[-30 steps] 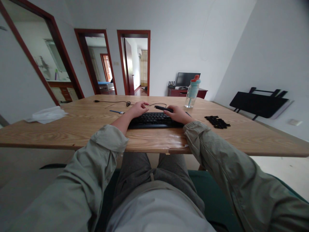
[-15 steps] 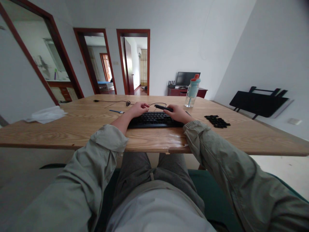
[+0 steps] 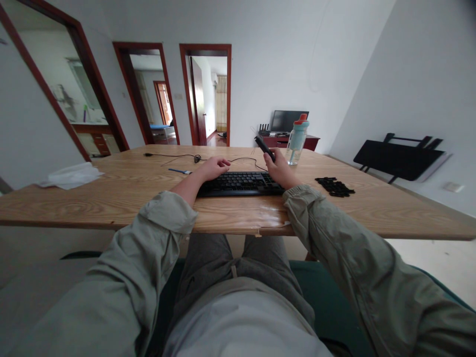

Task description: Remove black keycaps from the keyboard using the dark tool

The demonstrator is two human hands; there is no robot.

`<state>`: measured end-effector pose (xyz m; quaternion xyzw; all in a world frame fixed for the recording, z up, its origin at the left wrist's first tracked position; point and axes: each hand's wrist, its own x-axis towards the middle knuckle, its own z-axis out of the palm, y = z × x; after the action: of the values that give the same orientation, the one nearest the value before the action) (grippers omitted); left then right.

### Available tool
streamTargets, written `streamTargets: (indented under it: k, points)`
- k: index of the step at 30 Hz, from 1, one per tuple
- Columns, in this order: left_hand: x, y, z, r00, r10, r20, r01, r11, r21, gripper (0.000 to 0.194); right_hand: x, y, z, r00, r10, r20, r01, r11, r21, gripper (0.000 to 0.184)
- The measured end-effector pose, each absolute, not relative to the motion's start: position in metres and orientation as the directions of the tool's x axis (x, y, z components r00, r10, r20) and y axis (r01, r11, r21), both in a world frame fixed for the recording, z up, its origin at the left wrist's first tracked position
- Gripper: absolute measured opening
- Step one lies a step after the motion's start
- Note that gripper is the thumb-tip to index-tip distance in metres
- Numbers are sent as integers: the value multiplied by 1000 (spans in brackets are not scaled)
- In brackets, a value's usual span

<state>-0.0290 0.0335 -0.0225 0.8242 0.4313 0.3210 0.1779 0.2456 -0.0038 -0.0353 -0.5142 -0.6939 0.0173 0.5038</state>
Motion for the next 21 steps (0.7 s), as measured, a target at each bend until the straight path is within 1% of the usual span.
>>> streamTargets:
  k: [2,5,7,10,12,17,18,19,21]
  points:
    - [-29,34,-23,423,824,376,599,-566,566,32,248,-3,-36,23,766,643,750,412,-517,37]
    - [-30,35,-23,420,827,373,609,-562,559,34,251,-4,-35,-31,841,539,843,312,-439,35]
    - [-29,34,-23,419,826,377,610,-564,557,35,254,-5,-33,-39,845,534,864,296,-406,36]
    - [-29,34,-23,420,824,379,606,-566,559,33,257,-6,-31,-14,822,569,872,288,-395,35]
    - [-29,34,-23,421,824,378,605,-566,559,32,258,-6,-31,-8,832,555,880,270,-392,34]
    - [-28,31,-21,417,829,372,619,-559,552,29,258,-5,-30,-41,904,425,890,226,-395,30]
    - [-28,30,-20,415,831,369,627,-556,546,28,258,-5,-29,-41,891,451,878,247,-409,31]
    - [-28,28,-19,415,834,364,635,-552,540,27,258,-5,-27,-16,852,523,857,281,-431,34]
    - [-28,26,-19,418,837,353,649,-548,528,26,260,-4,-24,117,696,709,802,355,-481,45]
